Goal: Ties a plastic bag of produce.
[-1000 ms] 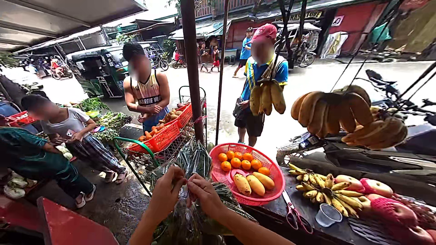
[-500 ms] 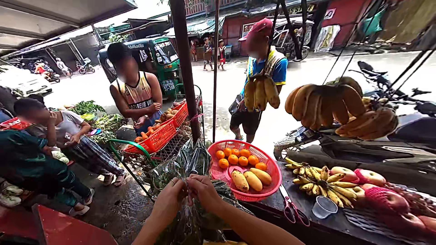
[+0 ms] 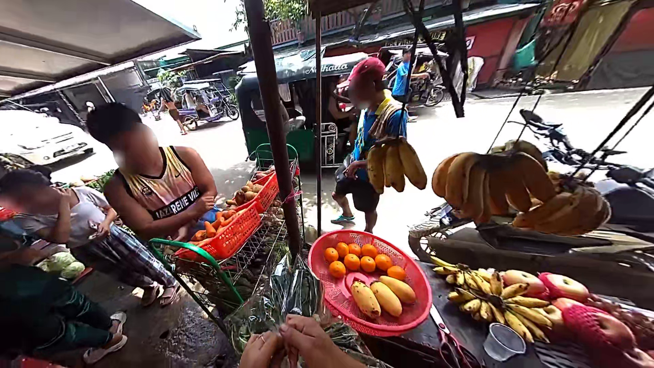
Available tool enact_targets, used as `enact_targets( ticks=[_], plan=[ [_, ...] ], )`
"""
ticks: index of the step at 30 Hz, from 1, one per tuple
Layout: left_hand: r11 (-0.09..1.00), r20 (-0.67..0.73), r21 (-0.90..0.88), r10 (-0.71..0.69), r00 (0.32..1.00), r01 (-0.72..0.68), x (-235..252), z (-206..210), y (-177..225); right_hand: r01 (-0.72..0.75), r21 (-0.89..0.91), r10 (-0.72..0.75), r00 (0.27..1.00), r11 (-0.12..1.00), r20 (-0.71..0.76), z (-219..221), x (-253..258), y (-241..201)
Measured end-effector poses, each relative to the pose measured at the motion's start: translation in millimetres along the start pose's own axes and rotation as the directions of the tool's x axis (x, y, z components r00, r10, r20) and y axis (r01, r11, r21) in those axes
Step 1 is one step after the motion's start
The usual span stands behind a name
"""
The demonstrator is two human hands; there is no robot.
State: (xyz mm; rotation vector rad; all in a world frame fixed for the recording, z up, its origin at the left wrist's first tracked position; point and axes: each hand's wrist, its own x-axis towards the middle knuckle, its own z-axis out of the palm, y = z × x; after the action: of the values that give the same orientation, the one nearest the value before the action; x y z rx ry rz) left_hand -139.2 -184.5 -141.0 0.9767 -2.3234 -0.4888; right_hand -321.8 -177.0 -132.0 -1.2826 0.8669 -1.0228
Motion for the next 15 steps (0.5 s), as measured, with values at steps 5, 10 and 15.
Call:
enact_targets(
  ticks=[5, 10, 15],
  plan=[
    [0.996, -0.048, -0.087, -0.041, 0.998, 0.036, -16.1, 0.3, -8.2, -0.180, 0.301, 0.130, 0.975, 0.937, 0.178, -13.8, -1.5, 12.8],
    [0.995, -0.136, -0.098, -0.016, 0.991, 0.003, -12.0, 3.4, -11.6, -0.199, 0.443, 0.194, 0.979, 0.874, 0.057, -18.6, -14.5, 7.3],
    [0.884, 0.067, -0.327, -0.330, 0.942, 0.333, 3.9, -7.6, -4.2, -0.075, 0.055, 0.083, 0.983, 0.996, -0.161, -1.7, -19.8, 1.7]
  ],
)
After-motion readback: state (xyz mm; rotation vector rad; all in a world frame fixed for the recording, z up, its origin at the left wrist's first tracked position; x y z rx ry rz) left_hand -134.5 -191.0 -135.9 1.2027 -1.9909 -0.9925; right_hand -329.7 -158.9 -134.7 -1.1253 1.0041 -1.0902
